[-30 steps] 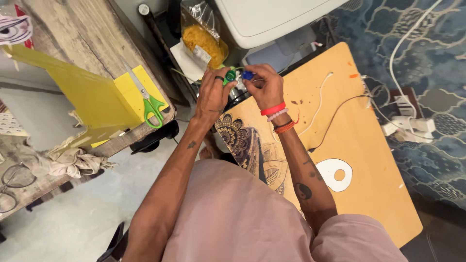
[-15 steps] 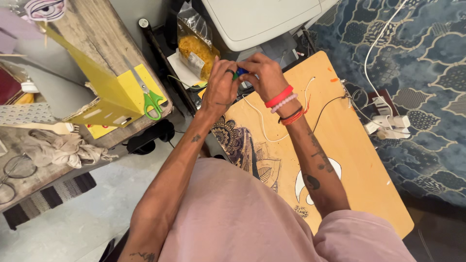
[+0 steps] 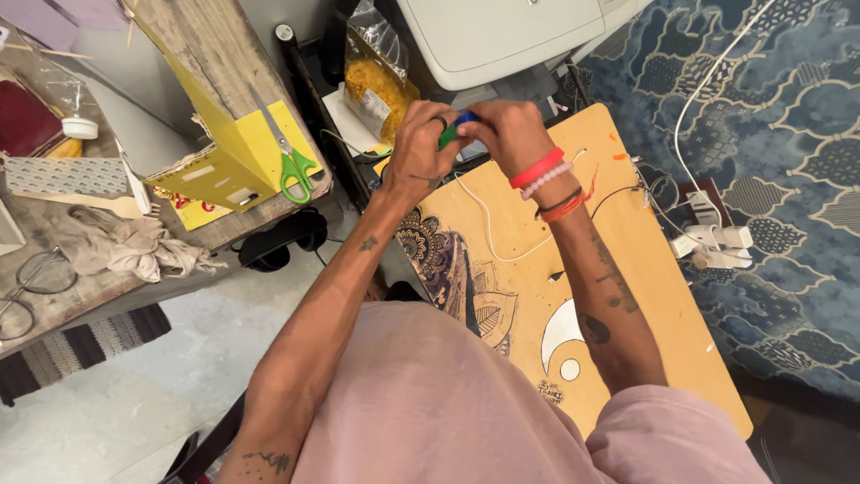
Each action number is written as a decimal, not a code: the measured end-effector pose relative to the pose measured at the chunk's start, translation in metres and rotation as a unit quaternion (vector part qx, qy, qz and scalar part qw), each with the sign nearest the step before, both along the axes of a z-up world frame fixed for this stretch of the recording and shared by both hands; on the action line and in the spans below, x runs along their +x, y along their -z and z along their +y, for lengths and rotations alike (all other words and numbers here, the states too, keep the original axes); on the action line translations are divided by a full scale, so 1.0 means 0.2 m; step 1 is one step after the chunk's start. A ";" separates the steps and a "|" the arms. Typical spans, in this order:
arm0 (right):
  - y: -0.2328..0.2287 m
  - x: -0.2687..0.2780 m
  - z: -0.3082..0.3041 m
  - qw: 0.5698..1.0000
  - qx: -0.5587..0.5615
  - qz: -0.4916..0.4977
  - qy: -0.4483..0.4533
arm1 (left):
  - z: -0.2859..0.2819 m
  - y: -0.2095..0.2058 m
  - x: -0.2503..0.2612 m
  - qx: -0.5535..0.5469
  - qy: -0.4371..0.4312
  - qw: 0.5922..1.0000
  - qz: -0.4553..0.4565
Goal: The person organizes various items on a cluttered desk and bed. They handle a small electronic device, a white cable, a green bottle, a water bottle, a pair of scissors, and a yellow sticky note, moving them between the desk and the bed.
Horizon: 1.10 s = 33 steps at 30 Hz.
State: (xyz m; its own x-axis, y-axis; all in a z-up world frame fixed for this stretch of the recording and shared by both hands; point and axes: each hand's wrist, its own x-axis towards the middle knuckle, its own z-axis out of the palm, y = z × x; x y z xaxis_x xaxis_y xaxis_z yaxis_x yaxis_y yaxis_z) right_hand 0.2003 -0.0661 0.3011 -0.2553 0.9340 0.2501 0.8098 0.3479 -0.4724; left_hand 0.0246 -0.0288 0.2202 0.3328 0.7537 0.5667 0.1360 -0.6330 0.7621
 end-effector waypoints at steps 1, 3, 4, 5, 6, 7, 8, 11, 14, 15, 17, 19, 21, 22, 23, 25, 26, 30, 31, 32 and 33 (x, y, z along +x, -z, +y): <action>0.00 0.00 0.00 0.998 -0.021 -0.051 0.023 | 0.00 -0.01 0.00 -0.002 0.004 1.000 0.004; -0.02 -0.01 0.01 0.984 -0.062 -0.151 0.068 | 0.00 -0.02 -0.01 -0.005 0.013 1.000 0.012; -0.03 -0.02 0.01 0.986 -0.071 -0.125 0.078 | -0.01 -0.02 -0.01 -0.011 0.010 1.000 0.014; -0.05 -0.03 0.01 0.988 -0.081 -0.100 0.089 | 0.00 -0.02 -0.02 -0.018 0.006 1.000 0.017; -0.08 -0.04 0.01 0.988 -0.090 -0.076 0.097 | 0.00 -0.02 -0.02 -0.023 0.000 1.000 0.018; -0.11 -0.04 0.01 0.998 -0.025 -0.043 0.032 | 0.01 -0.03 -0.01 -0.032 0.005 0.999 0.016; -0.14 -0.05 0.00 0.999 0.040 -0.008 -0.036 | 0.02 -0.02 -0.01 -0.042 0.007 0.999 0.015; -0.15 -0.06 -0.01 0.991 0.061 0.073 -0.094 | 0.04 -0.01 -0.02 -0.039 0.020 0.999 0.018; -0.12 -0.02 0.01 0.999 -0.020 0.047 0.000 | 0.02 -0.03 0.00 -0.065 0.031 0.997 0.029; -0.11 0.00 0.02 0.998 -0.049 0.025 0.044 | 0.02 -0.04 0.00 -0.080 0.034 0.996 0.035; -0.09 0.00 0.01 0.994 -0.067 -0.021 0.086 | 0.01 -0.06 0.00 -0.065 0.031 0.997 0.020; -0.09 0.01 0.00 0.993 -0.067 -0.032 0.094 | 0.01 -0.07 0.01 -0.052 0.029 0.998 0.010; -0.11 0.02 -0.01 0.997 -0.046 -0.008 0.068 | 0.02 -0.07 0.01 -0.037 0.028 0.999 0.005; -0.12 0.03 -0.01 0.997 -0.043 0.028 0.050 | 0.03 -0.08 0.01 -0.036 0.025 0.999 -0.002; -0.14 0.04 -0.02 0.997 -0.040 0.064 0.032 | 0.03 -0.08 0.01 -0.035 0.022 0.999 -0.009; -0.16 0.05 -0.01 0.995 -0.039 0.092 0.013 | 0.03 -0.09 0.02 -0.043 0.019 0.999 -0.010; -0.16 0.05 -0.01 0.995 -0.040 0.086 0.017 | 0.03 -0.09 0.03 -0.050 0.023 0.998 -0.003; -0.17 0.05 -0.01 0.993 -0.037 0.109 -0.017 | 0.02 -0.11 0.03 -0.040 0.024 0.999 -0.016; -0.17 0.06 -0.01 0.994 -0.029 0.102 -0.027 | 0.02 -0.12 0.04 -0.040 0.027 0.999 -0.016; -0.17 0.06 0.00 0.994 -0.023 0.097 -0.038 | 0.02 -0.13 0.04 -0.042 0.030 0.999 -0.014; -0.17 0.07 0.00 0.995 -0.017 0.091 -0.048 | 0.01 -0.14 0.04 -0.043 0.033 0.998 -0.012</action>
